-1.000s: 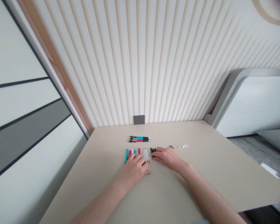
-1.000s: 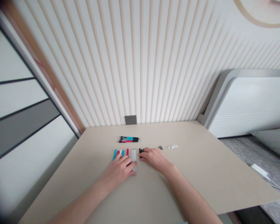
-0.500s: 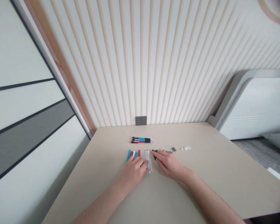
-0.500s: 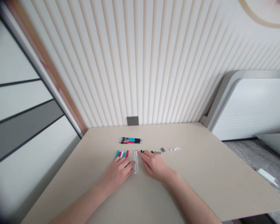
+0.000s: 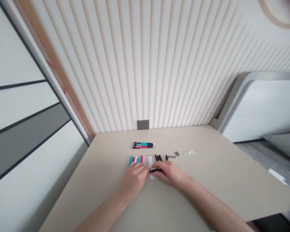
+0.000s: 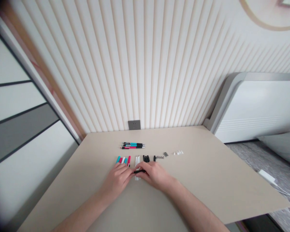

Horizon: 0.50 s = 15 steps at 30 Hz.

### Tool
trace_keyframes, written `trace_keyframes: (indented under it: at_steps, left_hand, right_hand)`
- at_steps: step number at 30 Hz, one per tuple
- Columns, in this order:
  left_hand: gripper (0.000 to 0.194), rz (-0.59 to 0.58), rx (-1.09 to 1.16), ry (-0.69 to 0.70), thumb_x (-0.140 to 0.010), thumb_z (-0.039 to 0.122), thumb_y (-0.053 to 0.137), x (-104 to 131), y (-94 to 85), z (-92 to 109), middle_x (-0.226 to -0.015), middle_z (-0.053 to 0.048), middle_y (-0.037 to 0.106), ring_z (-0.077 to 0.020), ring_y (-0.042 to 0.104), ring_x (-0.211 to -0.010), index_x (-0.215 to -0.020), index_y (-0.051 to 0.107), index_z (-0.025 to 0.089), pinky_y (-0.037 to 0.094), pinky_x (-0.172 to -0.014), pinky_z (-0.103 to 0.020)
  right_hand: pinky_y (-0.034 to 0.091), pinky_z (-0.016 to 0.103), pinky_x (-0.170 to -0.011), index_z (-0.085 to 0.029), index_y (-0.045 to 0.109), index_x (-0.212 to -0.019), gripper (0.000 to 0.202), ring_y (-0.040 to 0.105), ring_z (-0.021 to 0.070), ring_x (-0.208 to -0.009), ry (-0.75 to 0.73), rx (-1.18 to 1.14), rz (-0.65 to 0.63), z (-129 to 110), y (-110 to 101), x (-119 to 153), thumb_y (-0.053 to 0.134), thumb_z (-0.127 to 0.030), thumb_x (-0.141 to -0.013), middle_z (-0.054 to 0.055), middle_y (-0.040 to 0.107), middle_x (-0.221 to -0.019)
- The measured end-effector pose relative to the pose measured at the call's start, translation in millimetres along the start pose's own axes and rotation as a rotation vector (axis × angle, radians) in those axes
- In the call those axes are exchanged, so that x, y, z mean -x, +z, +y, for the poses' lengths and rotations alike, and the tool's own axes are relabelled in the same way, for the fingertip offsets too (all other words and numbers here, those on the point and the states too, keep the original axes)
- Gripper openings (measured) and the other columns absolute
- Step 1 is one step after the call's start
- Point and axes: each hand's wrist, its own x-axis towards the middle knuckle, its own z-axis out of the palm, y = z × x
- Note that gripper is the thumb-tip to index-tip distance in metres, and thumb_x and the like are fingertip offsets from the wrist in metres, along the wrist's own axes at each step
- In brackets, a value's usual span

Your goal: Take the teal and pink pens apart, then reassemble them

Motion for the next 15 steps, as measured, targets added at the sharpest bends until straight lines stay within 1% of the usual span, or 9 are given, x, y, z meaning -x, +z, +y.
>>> trace_keyframes:
  at_steps: [2,3,5,7,9,15]
  left_hand:
    - [0.016,-0.018,0.017,-0.028,-0.092,0.017,0.052,-0.2,0.3,0.9,-0.073,-0.003,0.064,-0.0202,0.061,-0.076,-0.082,0.064,0.018,0.046,-0.075,-0.036]
    - [0.015,-0.028,0.032,-0.040,-0.092,0.017,0.053,-0.3,0.2,1.5,-0.074,-0.003,0.065,-0.0203,0.061,-0.077,-0.082,0.064,0.019,0.046,-0.074,-0.036]
    - [0.015,-0.042,0.068,-0.056,-0.092,0.016,0.052,-0.4,0.1,2.2,-0.076,-0.003,0.066,-0.0200,0.062,-0.078,-0.086,0.065,0.019,0.047,-0.075,-0.036]
    - [0.016,-0.040,0.102,-0.069,-0.093,0.015,0.050,-0.3,0.3,1.8,-0.079,-0.003,0.067,-0.0197,0.063,-0.080,-0.092,0.065,0.020,0.048,-0.077,-0.036]
    - [0.017,-0.037,0.129,-0.082,-0.093,0.017,0.049,-0.2,0.9,0.2,-0.079,-0.003,0.067,-0.0198,0.063,-0.081,-0.095,0.066,0.020,0.048,-0.078,-0.037]
    - [0.015,-0.037,0.146,-0.091,-0.094,0.023,0.051,0.1,2.5,-2.4,-0.077,-0.003,0.066,-0.0194,0.062,-0.078,-0.090,0.065,0.019,0.047,-0.075,-0.035]
  right_hand:
    - [0.047,0.024,-0.072,-0.020,0.065,-0.099,0.023,0.063,0.0147,-0.077,-0.009,0.001,0.031,-0.4,-0.2,-0.2,0.053,-0.040,-0.094,0.004,0.068,-0.087]
    - [0.047,0.023,-0.070,-0.020,0.065,-0.097,0.024,0.061,0.0139,-0.074,-0.016,-0.011,0.038,-1.6,-0.8,-0.2,0.054,-0.040,-0.094,0.004,0.067,-0.085]
    - [0.046,0.022,-0.068,-0.020,0.066,-0.101,0.023,0.059,0.0127,-0.071,-0.037,-0.050,0.042,-5.4,-2.5,-0.4,0.053,-0.039,-0.094,0.004,0.065,-0.084]
    - [0.046,0.022,-0.068,-0.021,0.064,-0.109,0.023,0.057,0.0121,-0.071,-0.069,-0.090,0.041,-8.9,-3.2,-0.7,0.051,-0.035,-0.095,0.003,0.064,-0.085]
    - [0.047,0.022,-0.069,-0.021,0.063,-0.112,0.024,0.057,0.0120,-0.072,-0.078,-0.111,0.058,-10.0,-2.2,-1.2,0.051,-0.032,-0.095,0.003,0.063,-0.086]
    - [0.046,0.021,-0.066,-0.021,0.066,-0.102,0.021,0.057,0.0120,-0.072,0.003,-0.101,0.086,-2.0,3.0,-3.0,0.054,-0.036,-0.093,0.003,0.065,-0.085]
